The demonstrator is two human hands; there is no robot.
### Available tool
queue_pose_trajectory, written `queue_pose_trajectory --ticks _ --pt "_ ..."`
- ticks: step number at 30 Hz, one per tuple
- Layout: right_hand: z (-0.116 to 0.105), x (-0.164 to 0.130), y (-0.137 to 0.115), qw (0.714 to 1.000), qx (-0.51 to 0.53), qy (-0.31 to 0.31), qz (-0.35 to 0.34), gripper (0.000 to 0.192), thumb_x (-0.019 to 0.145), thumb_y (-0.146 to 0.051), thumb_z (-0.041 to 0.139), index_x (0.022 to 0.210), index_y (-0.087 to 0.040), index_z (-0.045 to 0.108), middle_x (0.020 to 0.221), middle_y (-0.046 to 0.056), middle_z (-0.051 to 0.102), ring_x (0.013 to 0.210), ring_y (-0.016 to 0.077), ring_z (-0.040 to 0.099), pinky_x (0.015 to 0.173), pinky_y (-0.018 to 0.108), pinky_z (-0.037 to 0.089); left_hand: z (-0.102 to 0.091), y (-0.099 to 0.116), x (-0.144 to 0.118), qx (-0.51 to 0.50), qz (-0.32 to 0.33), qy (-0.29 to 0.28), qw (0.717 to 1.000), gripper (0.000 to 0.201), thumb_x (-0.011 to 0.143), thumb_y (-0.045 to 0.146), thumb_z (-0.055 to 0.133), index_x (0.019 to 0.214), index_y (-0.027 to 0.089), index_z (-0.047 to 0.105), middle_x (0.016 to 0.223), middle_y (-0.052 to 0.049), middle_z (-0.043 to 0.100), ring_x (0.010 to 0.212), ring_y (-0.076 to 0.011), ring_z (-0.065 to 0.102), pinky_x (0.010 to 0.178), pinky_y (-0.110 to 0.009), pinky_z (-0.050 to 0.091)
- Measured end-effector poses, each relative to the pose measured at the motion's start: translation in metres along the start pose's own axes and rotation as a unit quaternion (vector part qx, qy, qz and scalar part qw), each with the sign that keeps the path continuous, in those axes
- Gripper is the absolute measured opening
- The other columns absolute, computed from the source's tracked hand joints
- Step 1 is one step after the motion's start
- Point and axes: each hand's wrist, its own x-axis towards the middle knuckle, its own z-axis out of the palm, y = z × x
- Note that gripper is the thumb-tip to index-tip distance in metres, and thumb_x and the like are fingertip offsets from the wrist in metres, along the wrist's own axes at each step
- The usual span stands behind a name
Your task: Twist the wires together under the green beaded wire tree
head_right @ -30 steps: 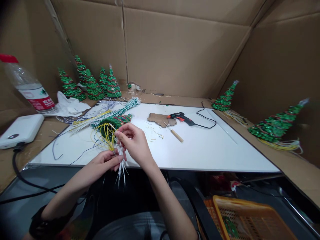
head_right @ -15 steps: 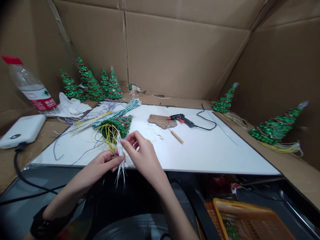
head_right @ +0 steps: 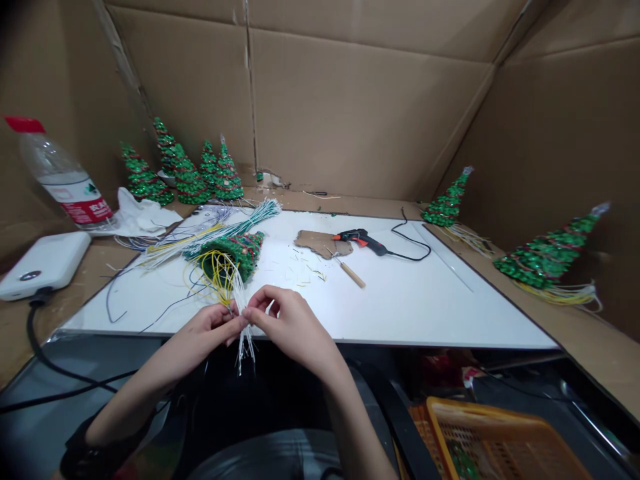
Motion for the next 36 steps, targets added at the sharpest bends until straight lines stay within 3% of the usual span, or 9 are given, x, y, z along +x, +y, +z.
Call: queue_pose_trajectory --ticks 5,12,25,36 --pt "0.001 0.004 0.005 0.999 0.037 -0.014 0.010 0.010 0.079 -0.024 0.055 0.075 -0.016 0.060 0.068 -0.001 0.058 0.062 0.0116 0.050 0.056 0.022 0.036 0.000 -0.002 0.001 0.016 0.000 0.001 1.000 0.034 0.077 0.046 0.049 0.058 0.019 0.042 0.056 0.005 0.039 0.052 -0.0106 0.034 0.051 -0.025 0.027" --pt "0.006 0.008 0.006 0.999 -0.028 -0.004 0.017 0.014 0.080 -0.024 0.053 0.072 -0.015 0.060 0.067 0.000 0.058 0.063 0.0111 0.050 0.057 0.022 0.035 -0.002 -0.008 0.004 0.043 -0.003 0.001 0.999 0.032 0.076 0.043 0.050 0.057 0.018 0.044 0.053 0.005 0.039 0.051 -0.0104 0.035 0.050 -0.025 0.027" --pt "0.002 0.010 0.008 0.999 -0.029 -0.030 0.014 0.014 0.081 -0.026 0.053 0.074 -0.016 0.059 0.066 0.000 0.055 0.061 0.0105 0.047 0.054 0.022 0.033 -0.004 -0.004 0.005 0.047 0.003 -0.016 0.999 0.034 0.077 0.041 0.049 0.053 0.019 0.042 0.051 0.005 0.038 0.050 -0.0103 0.034 0.051 -0.025 0.027" --pt "0.000 0.009 0.003 0.994 0.102 -0.050 0.003 0.016 0.085 -0.028 0.046 0.074 -0.016 0.049 0.062 -0.003 0.051 0.056 0.0093 0.045 0.053 0.021 0.032 -0.003 0.004 0.002 0.019 0.004 -0.005 1.000 0.035 0.076 0.045 0.050 0.053 0.019 0.045 0.049 0.006 0.039 0.048 -0.0102 0.035 0.050 -0.025 0.028"
